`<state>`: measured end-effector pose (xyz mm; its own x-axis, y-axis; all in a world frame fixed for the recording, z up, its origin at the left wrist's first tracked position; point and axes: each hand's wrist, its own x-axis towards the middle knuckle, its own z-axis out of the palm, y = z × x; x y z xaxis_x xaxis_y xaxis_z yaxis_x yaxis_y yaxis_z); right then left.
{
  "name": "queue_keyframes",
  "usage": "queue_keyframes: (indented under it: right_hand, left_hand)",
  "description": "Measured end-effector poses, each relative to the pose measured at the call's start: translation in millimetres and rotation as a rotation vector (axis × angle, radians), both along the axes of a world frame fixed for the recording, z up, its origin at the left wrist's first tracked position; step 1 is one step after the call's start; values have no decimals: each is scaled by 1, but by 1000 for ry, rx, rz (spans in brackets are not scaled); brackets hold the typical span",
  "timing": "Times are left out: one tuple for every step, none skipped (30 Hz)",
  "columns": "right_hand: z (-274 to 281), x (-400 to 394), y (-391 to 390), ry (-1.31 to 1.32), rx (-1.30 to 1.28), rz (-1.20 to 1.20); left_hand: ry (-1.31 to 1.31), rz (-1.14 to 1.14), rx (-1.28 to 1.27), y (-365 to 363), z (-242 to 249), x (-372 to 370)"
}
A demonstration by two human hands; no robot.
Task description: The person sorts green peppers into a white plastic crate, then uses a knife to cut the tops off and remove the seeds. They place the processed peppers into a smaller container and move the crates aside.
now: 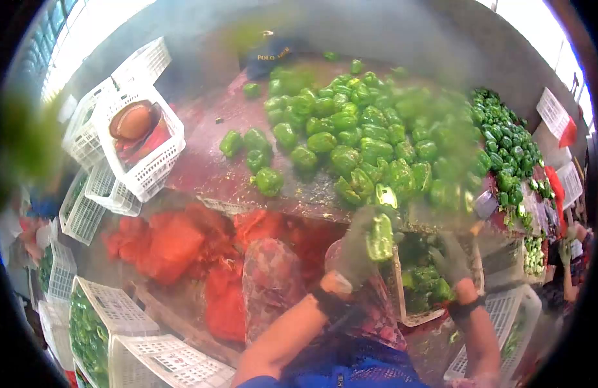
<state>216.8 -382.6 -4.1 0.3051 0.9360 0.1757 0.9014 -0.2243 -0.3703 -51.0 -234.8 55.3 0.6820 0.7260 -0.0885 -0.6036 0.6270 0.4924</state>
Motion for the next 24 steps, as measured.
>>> queue_keyframes:
  right_hand:
    - [11,-21,25,41,61,44]
    - [20,-40,50,83,124,94]
    - [5,-45,76,-19,238,179]
    - [33,-71,96,196,43,121]
    - [23,-78,117,66,120,158]
    - [17,-83,135,36,156,166]
    - [11,-83,150,6,188,171]
    - [5,-78,163,-77,106,155]
    - [-1,-73,175,-160,22,139]
    - [-12,-72,185,-235,-64,131]
    - [-35,-57,190,-343,-180,136]
    - [-48,-54,198,-329,-205,155]
    - [-50,-50,199,-218,-166,169]
    - [-51,-46,200,-55,-121,177]
    - [-43,-39,194,112,-90,188]
    - [-66,-19,206,15,-137,206]
    - [-85,-2,215,-152,-218,230]
    - [-102,12,225,-308,-293,260]
    - [-117,23,233,-405,-335,286]
    - [-130,34,238,-457,-360,304]
    - [-153,57,243,-496,-354,328]
    - [-170,74,244,-539,-350,338]
    - [-174,75,237,-291,-320,279]
    - [-178,78,226,-46,-295,225]
  left_hand:
    - [16,75,158,3,2,-9]
    - [111,122,347,10,2,-20]
    - [220,185,534,16,2,-32]
    - [328,262,702,22,2,-44]
    - [309,299,723,26,5,-58]
    - [309,305,658,27,14,-76]
    - [279,281,442,28,27,-100]
    - [247,290,264,30,40,-127]
    - [272,354,201,29,53,-154]
    - [385,577,263,20,61,-177]
    - [536,796,309,10,70,-201]
    - [690,941,310,2,76,-242]
    - [859,1076,288,-7,82,-283]
    - [903,1243,225,-20,78,-329]
    - [1031,1417,219,-41,96,-347]
    - [1154,1571,144,-63,100,-384]
    - [1252,1720,62,-83,95,-424]
    - [1367,1861,95,-106,97,-450]
    - [1472,1981,122,-127,91,-474]
    - [1591,2076,104,-144,85,-493]
    - [1725,2102,85,-154,85,-499]
    - [1843,2110,103,-158,85,-499]
    - [1927,2093,178,-154,91,-485]
    - [1990,2041,306,-148,94,-467]
